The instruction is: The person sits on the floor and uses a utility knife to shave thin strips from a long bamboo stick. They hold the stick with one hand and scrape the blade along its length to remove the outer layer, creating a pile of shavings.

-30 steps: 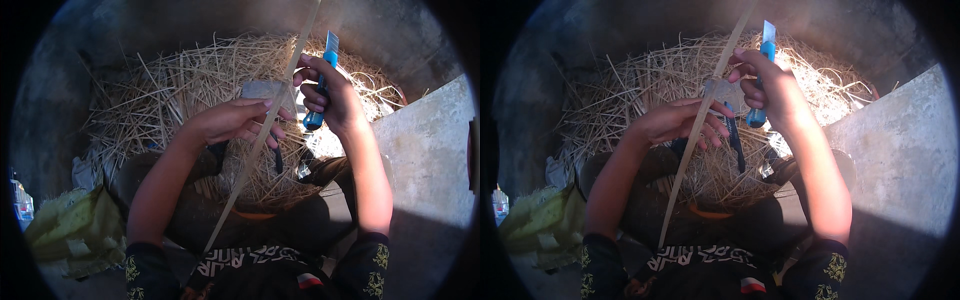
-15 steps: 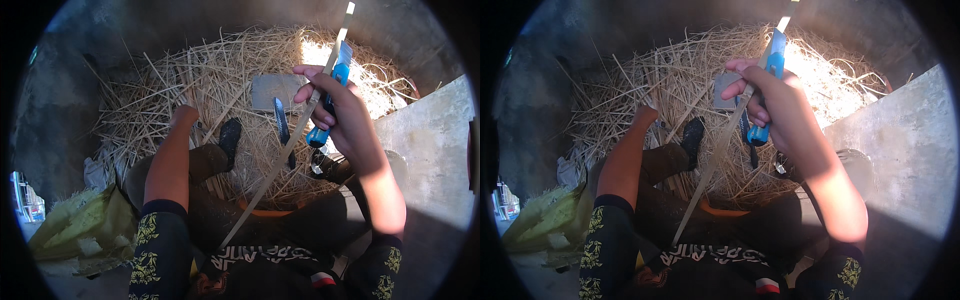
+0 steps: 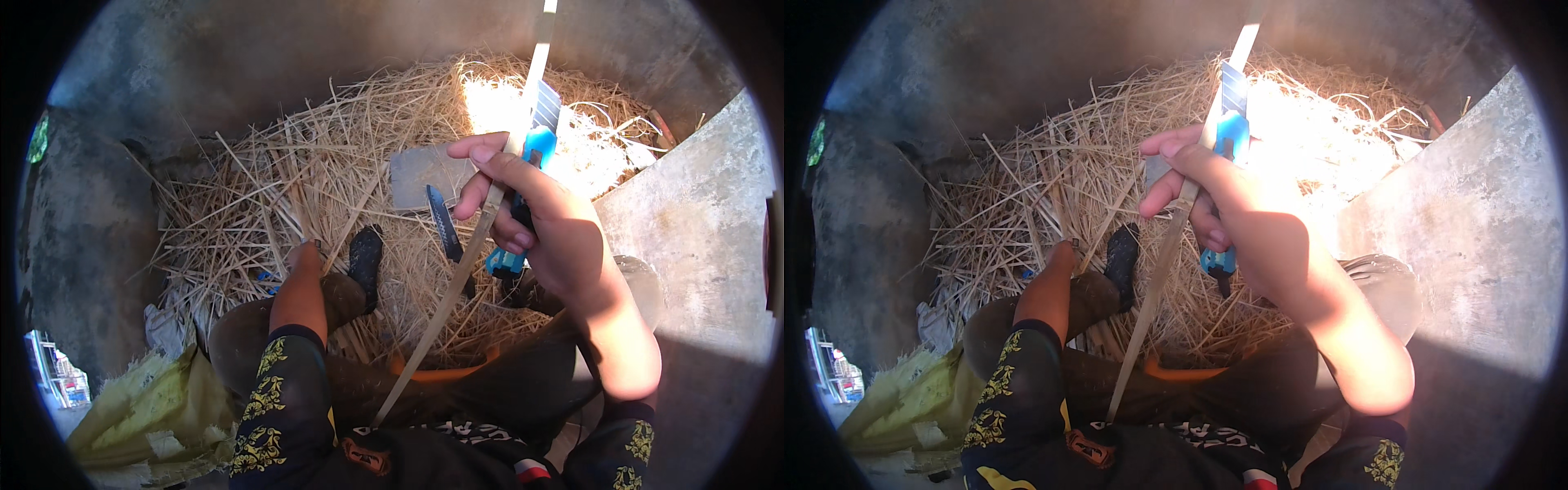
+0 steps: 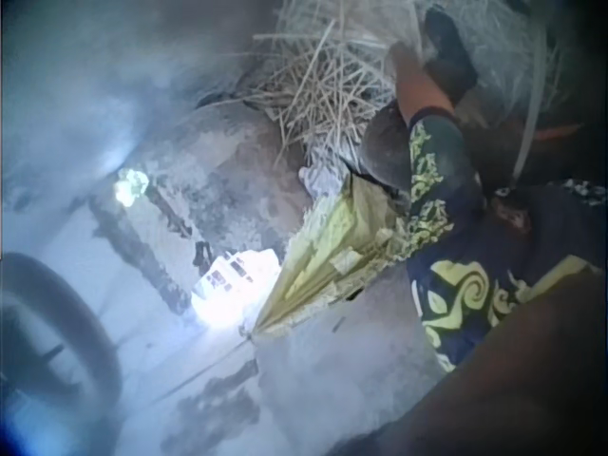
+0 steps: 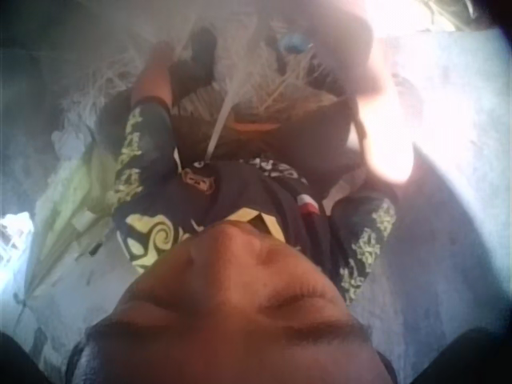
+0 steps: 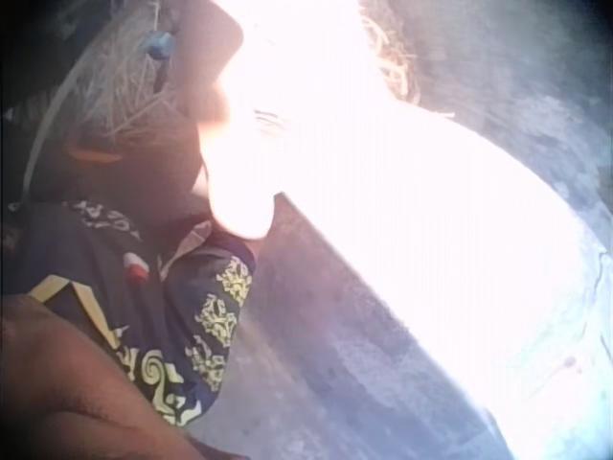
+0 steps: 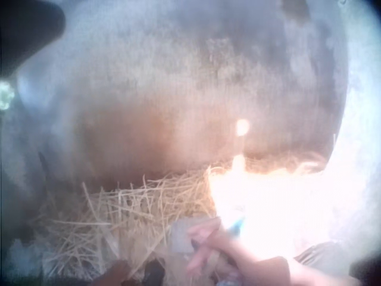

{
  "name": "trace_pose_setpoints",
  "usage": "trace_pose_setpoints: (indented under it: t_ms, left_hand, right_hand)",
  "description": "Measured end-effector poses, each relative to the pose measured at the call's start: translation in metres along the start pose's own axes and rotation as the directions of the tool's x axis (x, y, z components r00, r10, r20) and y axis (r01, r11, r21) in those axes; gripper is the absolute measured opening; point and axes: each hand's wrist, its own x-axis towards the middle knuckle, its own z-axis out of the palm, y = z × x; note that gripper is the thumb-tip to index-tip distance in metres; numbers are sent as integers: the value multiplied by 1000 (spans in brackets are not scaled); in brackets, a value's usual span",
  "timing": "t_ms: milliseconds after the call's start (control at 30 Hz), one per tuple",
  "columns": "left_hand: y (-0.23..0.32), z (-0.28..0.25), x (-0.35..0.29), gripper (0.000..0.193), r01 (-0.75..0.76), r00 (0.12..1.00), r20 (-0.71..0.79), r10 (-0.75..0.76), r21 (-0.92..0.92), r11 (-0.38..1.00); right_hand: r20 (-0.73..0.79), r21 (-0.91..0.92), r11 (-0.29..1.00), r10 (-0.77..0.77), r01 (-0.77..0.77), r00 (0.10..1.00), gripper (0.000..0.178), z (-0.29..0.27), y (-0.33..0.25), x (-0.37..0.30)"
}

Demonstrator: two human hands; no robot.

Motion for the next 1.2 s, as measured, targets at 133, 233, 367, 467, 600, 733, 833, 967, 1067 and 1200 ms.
trace_pose_setpoints:
  t_ms: [133, 233, 367, 467, 600, 733, 833, 967, 1067, 1200]
  left_hand:
    - [15, -20, -37, 49, -49, 999, 27, 46, 138, 989]
    - [29, -27, -71, 47, -48, 999, 9, 47, 127, 991]
    - [3, 4, 9, 38, -120, 993, 44, 112, 311, 943]
    - [-20, -6, 81, 29, -422, 900, 90, 426, 426, 801]
    - [18, 28, 2, 21, -440, 890, -202, 408, -153, 885]
    - [54, 32, -76, 16, -633, 767, -219, 603, -105, 767]
    - [89, 48, -107, 20, -574, 784, 5, 621, -373, 728]
    - [134, 80, -141, 23, -339, 753, 352, 557, -518, 785]
    - [156, 112, -164, 25, -324, 658, 476, 584, -520, 790]
    - [156, 145, -187, 28, -243, 433, 602, 671, -639, 730]
  right_hand:
    - [-7, 32, 999, -7, 7, 1000, 32, -3, 0, -2]
    - [-27, 41, 999, -11, 12, 1000, 31, -3, -1, -4]
    - [-8, 42, 999, 8, -8, 1000, 31, 0, 3, -2]
    - [36, 64, 997, 46, -48, 998, 31, 0, 1, -1]
    - [-10, 62, 997, 42, -41, 999, 31, 0, 1, -2]
    - [-9, -4, 1000, 11, -11, 1000, 30, 5, -6, -6]
    - [-20, -24, 1000, 9, -9, 1000, 30, 4, -8, -7]
    - [-66, -43, 996, 79, -82, 995, 30, 3, -13, -5]
    - [-104, -41, 991, 121, -125, 987, 29, 3, -12, -2]
    - [-191, -51, 972, 217, -230, 957, 27, -3, -14, 2]
